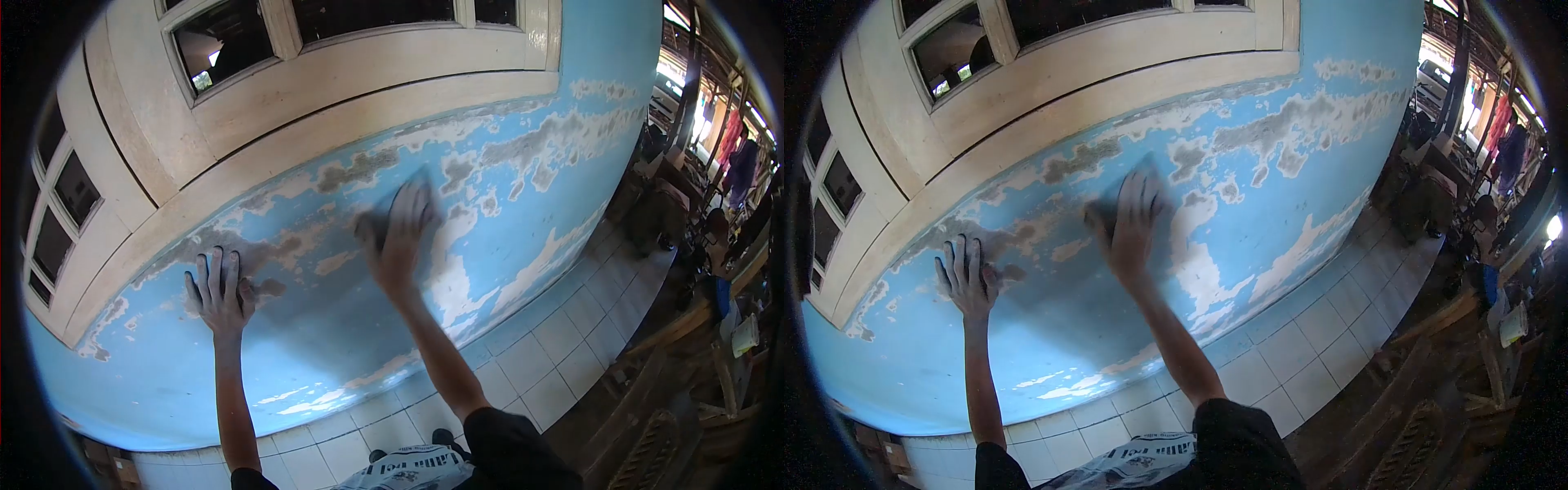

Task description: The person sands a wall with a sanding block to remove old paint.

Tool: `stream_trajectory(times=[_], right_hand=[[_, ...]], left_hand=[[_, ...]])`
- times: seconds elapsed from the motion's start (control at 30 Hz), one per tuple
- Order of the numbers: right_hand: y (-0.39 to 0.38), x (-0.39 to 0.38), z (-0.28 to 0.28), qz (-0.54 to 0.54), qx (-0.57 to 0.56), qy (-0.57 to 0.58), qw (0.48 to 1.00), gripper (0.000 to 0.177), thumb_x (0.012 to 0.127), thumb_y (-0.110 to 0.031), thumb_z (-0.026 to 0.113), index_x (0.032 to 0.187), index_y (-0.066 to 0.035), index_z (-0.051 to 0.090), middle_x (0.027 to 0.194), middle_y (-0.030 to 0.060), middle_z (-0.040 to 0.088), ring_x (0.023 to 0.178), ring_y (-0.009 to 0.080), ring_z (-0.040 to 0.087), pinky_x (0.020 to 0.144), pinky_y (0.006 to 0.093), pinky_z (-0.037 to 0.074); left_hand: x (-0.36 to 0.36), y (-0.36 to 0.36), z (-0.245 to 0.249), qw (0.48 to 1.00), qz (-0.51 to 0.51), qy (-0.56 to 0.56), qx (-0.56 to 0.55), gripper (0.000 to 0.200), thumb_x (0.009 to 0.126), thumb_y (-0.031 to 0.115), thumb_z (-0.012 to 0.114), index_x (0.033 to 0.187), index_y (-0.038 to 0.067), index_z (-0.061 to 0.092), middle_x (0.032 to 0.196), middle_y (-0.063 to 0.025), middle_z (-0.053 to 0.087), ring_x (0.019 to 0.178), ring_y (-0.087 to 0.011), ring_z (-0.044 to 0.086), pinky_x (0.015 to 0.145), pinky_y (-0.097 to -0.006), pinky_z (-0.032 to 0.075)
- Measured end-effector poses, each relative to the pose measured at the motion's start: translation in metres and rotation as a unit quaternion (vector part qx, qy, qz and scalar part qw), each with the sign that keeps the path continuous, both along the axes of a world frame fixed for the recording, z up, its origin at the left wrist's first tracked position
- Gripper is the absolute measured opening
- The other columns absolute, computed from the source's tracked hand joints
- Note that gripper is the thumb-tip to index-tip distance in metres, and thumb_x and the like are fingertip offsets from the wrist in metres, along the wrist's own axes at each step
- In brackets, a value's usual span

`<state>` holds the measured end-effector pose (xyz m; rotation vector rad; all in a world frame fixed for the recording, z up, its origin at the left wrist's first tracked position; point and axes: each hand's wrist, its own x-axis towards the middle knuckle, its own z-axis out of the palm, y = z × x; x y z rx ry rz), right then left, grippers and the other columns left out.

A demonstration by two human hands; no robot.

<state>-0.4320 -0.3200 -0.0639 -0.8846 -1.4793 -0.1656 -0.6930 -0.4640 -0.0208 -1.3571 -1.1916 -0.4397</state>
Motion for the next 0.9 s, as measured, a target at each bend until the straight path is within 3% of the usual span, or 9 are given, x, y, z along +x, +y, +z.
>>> stream_trajectory(times=[0.1, 0.2, 0.3, 0.4, 0.53, 0.63, 0.83, 0.87, 0.9], right_hand=[[-0.007, -0.012, -0.035, 0.048, -0.009, 0.0, 0.999, 0.078, 0.085, -0.039, 0.06, 0.139, 0.009, 0.028, 0.143, 0.0288, 0.029, 0.133, 0.0461, 0.026, 0.108, 0.0555, 0.018], [0.011, 0.006, 0.031, 0.066, 0.017, 0.1, 0.993, 0.076, 0.085, -0.037, 0.06, 0.139, 0.007, 0.03, 0.143, 0.0276, 0.031, 0.133, 0.0446, 0.027, 0.108, 0.0565, 0.016], [0.009, 0.01, 0.059, 0.014, 0.002, 0.091, 0.996, 0.07, 0.086, -0.028, 0.06, 0.138, 0.009, 0.03, 0.143, 0.0286, 0.029, 0.135, 0.0445, 0.023, 0.109, 0.0568, 0.015], [-0.018, 0.002, 0.002, 0.075, 0.001, -0.012, 0.997, 0.067, 0.089, -0.028, 0.056, 0.138, 0.009, 0.029, 0.143, 0.028, 0.029, 0.135, 0.0441, 0.023, 0.109, 0.0564, 0.015], [0.017, 0.016, 0.007, 0.076, 0.003, -0.027, 0.997, 0.064, 0.091, -0.028, 0.053, 0.138, 0.01, 0.028, 0.143, 0.0284, 0.029, 0.136, 0.044, 0.022, 0.109, 0.0558, 0.014], [0.028, 0.045, 0.076, 0.05, 0.048, 0.119, 0.991, 0.061, 0.094, -0.026, 0.048, 0.138, 0.01, 0.028, 0.143, 0.0277, 0.031, 0.135, 0.0446, 0.024, 0.11, 0.0534, 0.013], [0.005, 0.019, -0.002, 0.009, 0.017, -0.029, 0.999, 0.059, 0.096, -0.028, 0.046, 0.136, 0.011, 0.03, 0.14, 0.0299, 0.033, 0.131, 0.0468, 0.028, 0.108, 0.0525, 0.02], [0.014, 0.028, 0.013, 0.007, 0.017, -0.029, 0.999, 0.059, 0.096, -0.028, 0.046, 0.136, 0.011, 0.03, 0.14, 0.0299, 0.033, 0.131, 0.0468, 0.028, 0.108, 0.0525, 0.02], [0.029, 0.044, 0.042, 0.006, 0.035, 0.078, 0.996, 0.061, 0.095, -0.029, 0.048, 0.136, 0.012, 0.03, 0.139, 0.0308, 0.034, 0.131, 0.0468, 0.028, 0.108, 0.0531, 0.02]], left_hand=[[-0.001, 0.001, 0.0, 1.0, -0.015, -0.002, 0.003, 0.042, 0.093, 0.027, 0.039, 0.132, 0.016, 0.05, 0.139, -0.0109, 0.044, 0.13, -0.0346, 0.038, 0.108, -0.0559, 0.021], [0.004, -0.002, 0.004, 1.0, -0.015, -0.022, -0.002, 0.04, 0.091, 0.029, 0.043, 0.129, 0.019, 0.055, 0.136, -0.0071, 0.048, 0.128, -0.0312, 0.042, 0.107, -0.0539, 0.022], [0.007, -0.002, 0.006, 1.0, -0.016, -0.012, 0.001, 0.041, 0.091, 0.022, 0.045, 0.131, 0.017, 0.05, 0.139, -0.0097, 0.044, 0.13, -0.0327, 0.039, 0.107, -0.0566, 0.021], [0.029, 0.005, 0.028, 0.996, -0.09, 0.009, -0.024, 0.042, 0.09, 0.022, 0.047, 0.131, 0.018, 0.051, 0.14, -0.0091, 0.043, 0.131, -0.0309, 0.039, 0.108, -0.0563, 0.021], [0.06, 0.025, 0.047, 0.989, -0.133, 0.022, -0.056, 0.047, 0.083, 0.018, 0.052, 0.13, 0.022, 0.052, 0.138, -0.0042, 0.046, 0.128, -0.0249, 0.044, 0.106, -0.0546, 0.027], [0.065, 0.037, 0.046, 0.996, -0.056, -0.001, -0.074, 0.052, 0.081, 0.02, 0.053, 0.132, 0.026, 0.049, 0.142, -0.0006, 0.042, 0.129, -0.0232, 0.042, 0.105, -0.0555, 0.029], [0.066, 0.034, 0.045, 0.997, -0.017, 0.005, -0.076, 0.054, 0.081, 0.022, 0.051, 0.134, 0.031, 0.047, 0.144, 0.0019, 0.04, 0.131, -0.0219, 0.039, 0.103, -0.0559, 0.031], [0.066, 0.034, 0.046, 0.997, -0.024, 0.003, -0.074, 0.054, 0.081, 0.022, 0.051, 0.134, 0.031, 0.046, 0.144, 0.0019, 0.04, 0.131, -0.0221, 0.039, 0.104, -0.0558, 0.031], [0.066, 0.034, 0.045, 0.997, -0.029, 0.0, -0.073, 0.054, 0.082, 0.022, 0.051, 0.135, 0.031, 0.046, 0.144, 0.0019, 0.04, 0.131, -0.0222, 0.04, 0.104, -0.0557, 0.03]])
